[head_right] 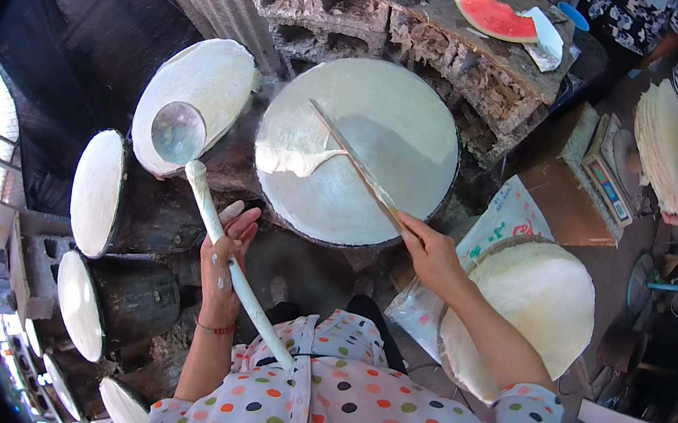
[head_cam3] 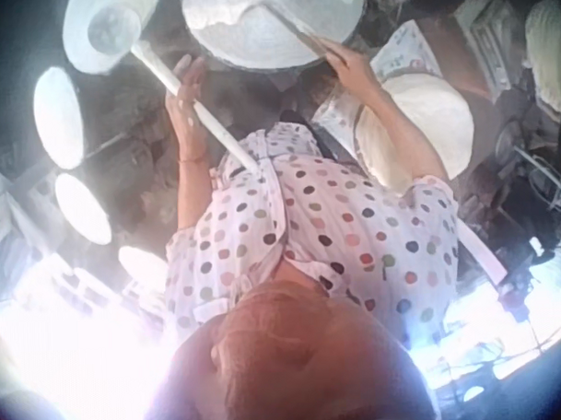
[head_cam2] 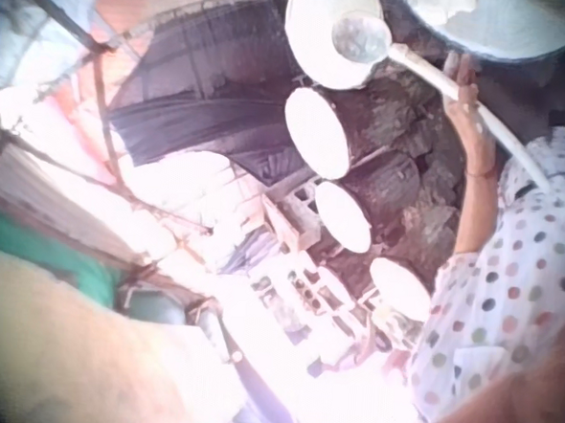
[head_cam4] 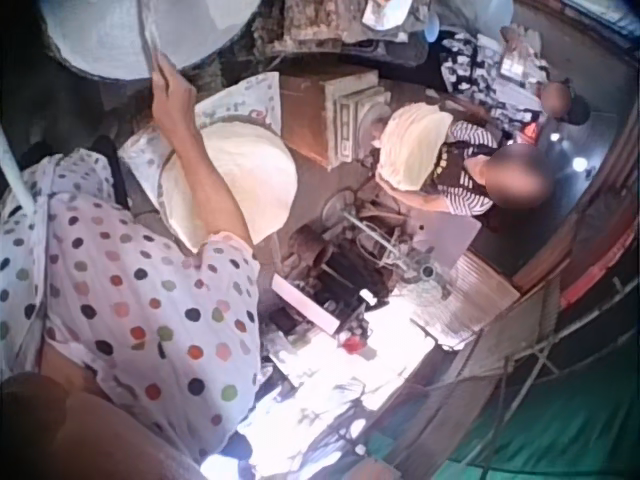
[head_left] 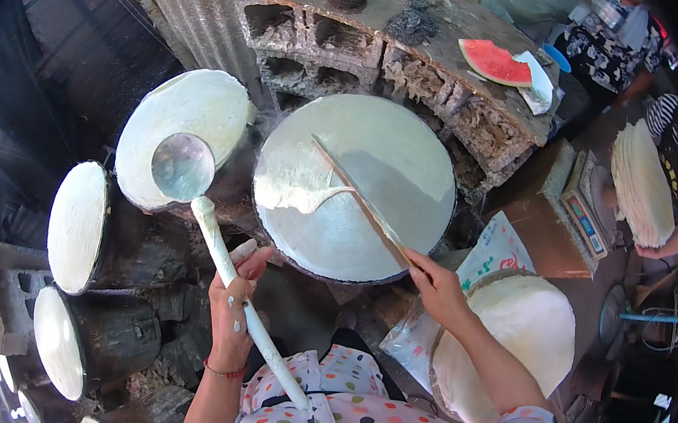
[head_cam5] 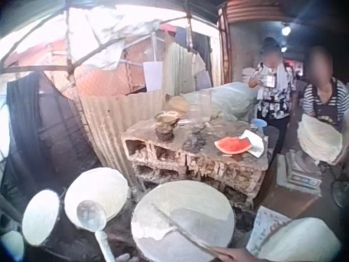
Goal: The person ladles batter onto hot circular pans and spreads it into thin crepes using a wooden spreader. They flip and remove finished crepes, stacking them on a nearby surface while continuing to cook additional crepes on multiple pans.
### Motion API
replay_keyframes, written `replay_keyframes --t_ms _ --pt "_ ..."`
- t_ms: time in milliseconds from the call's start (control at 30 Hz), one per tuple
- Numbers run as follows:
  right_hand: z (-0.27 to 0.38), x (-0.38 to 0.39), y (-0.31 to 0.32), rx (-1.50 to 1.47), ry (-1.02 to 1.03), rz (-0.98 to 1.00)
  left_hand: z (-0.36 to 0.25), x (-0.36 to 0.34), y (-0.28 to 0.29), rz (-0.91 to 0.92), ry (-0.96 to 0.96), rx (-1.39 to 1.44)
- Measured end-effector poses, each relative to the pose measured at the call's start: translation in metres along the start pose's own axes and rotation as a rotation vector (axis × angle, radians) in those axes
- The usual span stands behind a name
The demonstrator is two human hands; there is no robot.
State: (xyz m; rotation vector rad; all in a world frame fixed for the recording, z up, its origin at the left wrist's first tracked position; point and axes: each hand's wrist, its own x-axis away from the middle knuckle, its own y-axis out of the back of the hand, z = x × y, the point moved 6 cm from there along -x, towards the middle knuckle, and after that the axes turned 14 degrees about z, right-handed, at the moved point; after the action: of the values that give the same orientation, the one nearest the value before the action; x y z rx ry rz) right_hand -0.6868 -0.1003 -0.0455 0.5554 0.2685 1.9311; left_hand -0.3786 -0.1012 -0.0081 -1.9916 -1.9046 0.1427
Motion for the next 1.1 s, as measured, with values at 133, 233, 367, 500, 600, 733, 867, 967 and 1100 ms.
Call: replay_keyframes --t_ms 133,233,367,500,600,733,867,967,1100 --pt "0.008 0.039 -0.044 0.077 -0.114 0.039 -0.007 -0.002 0.015 0.078 0.043 -0.013" --pt "0.015 0.074 -0.081 0.251 -0.157 -0.051 -0.015 -0.002 0.042 0.151 0.023 -0.005" --pt "0.02 0.003 -0.178 -0.358 -0.097 -0.351 -0.03 0.006 0.093 0.155 0.024 -0.002" --pt "0.059 -0.153 -0.262 -0.483 -0.05 -0.586 -0.05 0.027 0.161 0.176 -0.079 -0.047" --pt "0.091 -0.198 -0.283 -0.266 -0.019 -0.876 -0.063 0.037 0.199 0.169 -0.079 -0.064" --pt "0.102 -0.169 -0.332 -0.944 -0.269 -0.666 -0.082 0.045 0.227 0.109 -0.115 -0.023" --pt "0.097 -0.118 -0.358 -1.202 -0.27 -0.701 -0.084 0.044 0.235 0.204 -0.114 0.007" --pt "0.089 -0.084 -0.357 -1.239 -0.21 -0.751 -0.08 0.041 0.233 0.269 -0.078 0.03" --pt "0.072 -0.052 -0.343 -1.213 -0.217 -0.809 -0.076 0.04 0.23 0.333 -0.075 0.07"
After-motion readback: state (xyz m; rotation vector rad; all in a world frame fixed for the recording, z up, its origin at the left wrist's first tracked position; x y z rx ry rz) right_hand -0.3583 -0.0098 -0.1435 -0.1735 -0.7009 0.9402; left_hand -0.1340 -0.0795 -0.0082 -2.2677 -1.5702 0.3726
